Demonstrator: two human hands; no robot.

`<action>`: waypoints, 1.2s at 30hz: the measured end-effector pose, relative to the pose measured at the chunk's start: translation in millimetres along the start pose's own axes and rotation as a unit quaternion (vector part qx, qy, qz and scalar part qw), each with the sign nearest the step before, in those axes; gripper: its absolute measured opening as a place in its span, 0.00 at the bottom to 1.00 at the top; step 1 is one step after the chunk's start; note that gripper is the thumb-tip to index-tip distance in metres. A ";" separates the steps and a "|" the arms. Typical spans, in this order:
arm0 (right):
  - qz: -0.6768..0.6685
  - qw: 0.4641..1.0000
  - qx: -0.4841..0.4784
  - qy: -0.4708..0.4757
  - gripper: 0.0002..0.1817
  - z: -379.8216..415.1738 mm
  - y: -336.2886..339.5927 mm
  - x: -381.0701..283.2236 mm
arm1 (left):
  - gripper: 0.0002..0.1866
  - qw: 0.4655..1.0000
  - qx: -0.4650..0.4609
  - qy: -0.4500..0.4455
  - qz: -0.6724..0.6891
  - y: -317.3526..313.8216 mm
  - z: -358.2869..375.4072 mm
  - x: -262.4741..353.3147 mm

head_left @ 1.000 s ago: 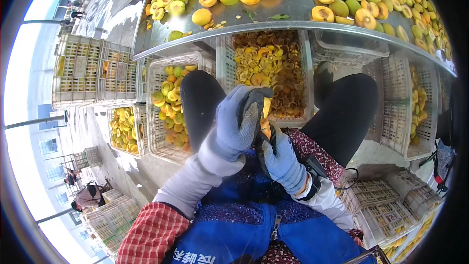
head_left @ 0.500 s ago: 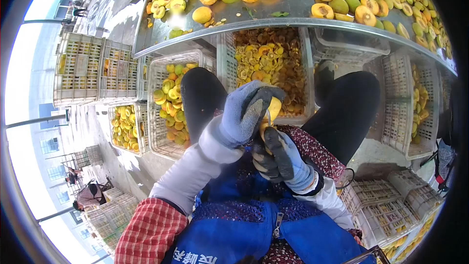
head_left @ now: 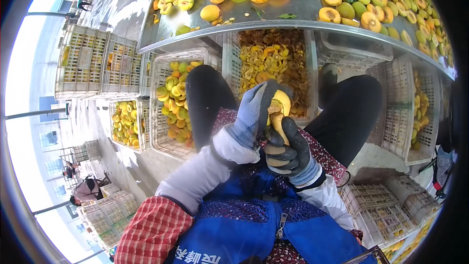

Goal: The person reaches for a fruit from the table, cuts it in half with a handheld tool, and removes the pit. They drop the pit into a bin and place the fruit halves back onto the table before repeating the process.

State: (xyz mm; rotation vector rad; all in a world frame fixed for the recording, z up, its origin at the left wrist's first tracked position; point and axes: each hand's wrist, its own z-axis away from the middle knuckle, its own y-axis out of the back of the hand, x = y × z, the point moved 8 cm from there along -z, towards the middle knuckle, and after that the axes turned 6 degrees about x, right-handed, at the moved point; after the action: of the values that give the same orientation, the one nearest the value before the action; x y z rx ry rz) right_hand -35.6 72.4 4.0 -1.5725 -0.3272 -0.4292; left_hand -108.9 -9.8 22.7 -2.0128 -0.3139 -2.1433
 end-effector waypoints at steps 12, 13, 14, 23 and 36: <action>0.050 0.988 0.020 0.148 0.25 1.5 4.0 -43.3 | 0.25 0.974 0.121 0.142 0.126 54.2 -1.4 -40.1; 0.185 0.950 0.176 0.180 0.24 4.1 17.0 -42.9 | 0.23 0.971 0.127 0.109 0.170 63.4 0.2 -43.3; 0.313 0.870 0.323 0.205 0.23 12.9 23.6 -46.9 | 0.22 0.988 0.152 0.001 -0.011 73.7 2.6 -11.0; 0.293 0.858 0.355 0.225 0.22 14.1 28.4 -69.9 | 0.22 0.700 0.211 0.143 -0.667 246.9 -0.7 14.3; 0.256 0.818 0.444 0.261 0.22 9.5 39.1 -96.4 | 0.20 0.620 -0.072 0.210 -0.753 287.0 -222.5 -69.8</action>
State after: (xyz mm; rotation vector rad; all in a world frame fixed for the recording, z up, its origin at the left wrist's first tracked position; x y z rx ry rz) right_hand -102.3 85.1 -75.4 -0.5289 0.3081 -0.2060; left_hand -238.5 -347.9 -52.1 -0.9618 -2.4806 -3.2737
